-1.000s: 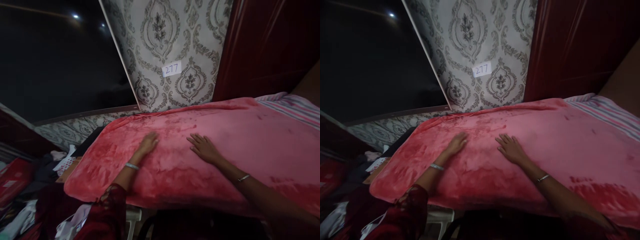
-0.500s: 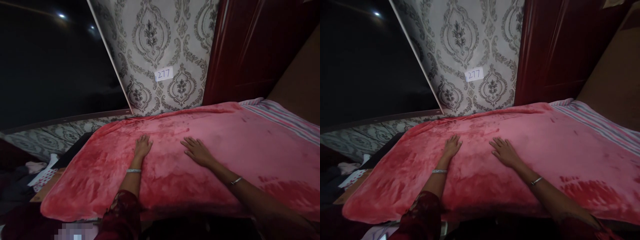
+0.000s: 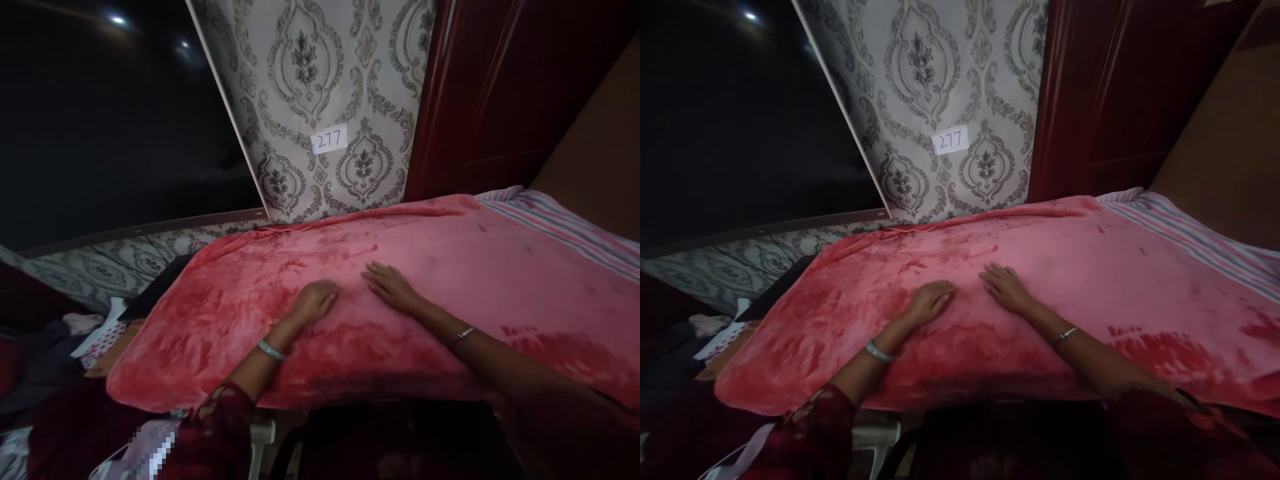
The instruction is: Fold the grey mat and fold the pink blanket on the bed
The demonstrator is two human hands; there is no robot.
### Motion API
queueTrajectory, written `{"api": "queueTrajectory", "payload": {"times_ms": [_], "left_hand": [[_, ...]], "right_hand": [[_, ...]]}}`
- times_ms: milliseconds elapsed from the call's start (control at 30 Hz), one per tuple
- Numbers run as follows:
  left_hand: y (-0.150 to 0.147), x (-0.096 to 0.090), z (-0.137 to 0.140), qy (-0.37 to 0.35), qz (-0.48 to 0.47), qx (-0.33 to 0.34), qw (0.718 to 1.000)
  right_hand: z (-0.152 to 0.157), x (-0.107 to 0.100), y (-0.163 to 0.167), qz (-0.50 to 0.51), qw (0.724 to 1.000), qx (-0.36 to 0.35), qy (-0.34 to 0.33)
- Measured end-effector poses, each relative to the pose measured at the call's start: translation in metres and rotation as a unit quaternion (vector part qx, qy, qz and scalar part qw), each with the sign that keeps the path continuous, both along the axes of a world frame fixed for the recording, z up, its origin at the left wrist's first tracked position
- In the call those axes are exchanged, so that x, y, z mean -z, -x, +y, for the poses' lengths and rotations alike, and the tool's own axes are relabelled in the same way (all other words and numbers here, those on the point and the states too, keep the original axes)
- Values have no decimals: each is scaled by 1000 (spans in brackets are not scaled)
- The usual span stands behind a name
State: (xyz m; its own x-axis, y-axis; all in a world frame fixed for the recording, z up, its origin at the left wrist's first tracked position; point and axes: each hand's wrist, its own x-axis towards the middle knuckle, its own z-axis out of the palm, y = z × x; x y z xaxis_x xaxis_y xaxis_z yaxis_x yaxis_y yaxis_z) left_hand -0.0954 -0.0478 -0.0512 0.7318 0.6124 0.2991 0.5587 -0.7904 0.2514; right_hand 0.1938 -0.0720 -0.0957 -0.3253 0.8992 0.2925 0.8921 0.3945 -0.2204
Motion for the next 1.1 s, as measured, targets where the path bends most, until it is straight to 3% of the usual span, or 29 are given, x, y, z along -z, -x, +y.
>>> {"api": "queueTrajectory", "payload": {"times_ms": [100, 200, 300, 400, 567, 767, 933, 1100], "left_hand": [[0, 9, -33, 17, 23, 83, 996], [4, 14, -46, 28, 70, 112, 991], [5, 12, -35, 36, 96, 119, 988], [2, 6, -7, 45, 118, 107, 986], [3, 5, 51, 63, 136, -55, 987], [21, -3, 97, 84, 178, -245, 949], [70, -15, 111, 104, 210, -399, 886], [155, -19, 101, 105, 177, -515, 832]], "right_hand": [[-25, 4, 8, 8, 993, -114, -10], [-43, 9, 14, -14, 986, -164, 21], [-37, 7, 13, -45, 984, -169, 41], [-10, -1, 2, -64, 986, -152, 32], [42, -11, -30, -70, 996, -1, 54], [66, -15, -85, -58, 975, 196, 88], [51, -15, -147, -31, 929, 355, 103], [3, -14, -211, 17, 896, 431, 105]]}}
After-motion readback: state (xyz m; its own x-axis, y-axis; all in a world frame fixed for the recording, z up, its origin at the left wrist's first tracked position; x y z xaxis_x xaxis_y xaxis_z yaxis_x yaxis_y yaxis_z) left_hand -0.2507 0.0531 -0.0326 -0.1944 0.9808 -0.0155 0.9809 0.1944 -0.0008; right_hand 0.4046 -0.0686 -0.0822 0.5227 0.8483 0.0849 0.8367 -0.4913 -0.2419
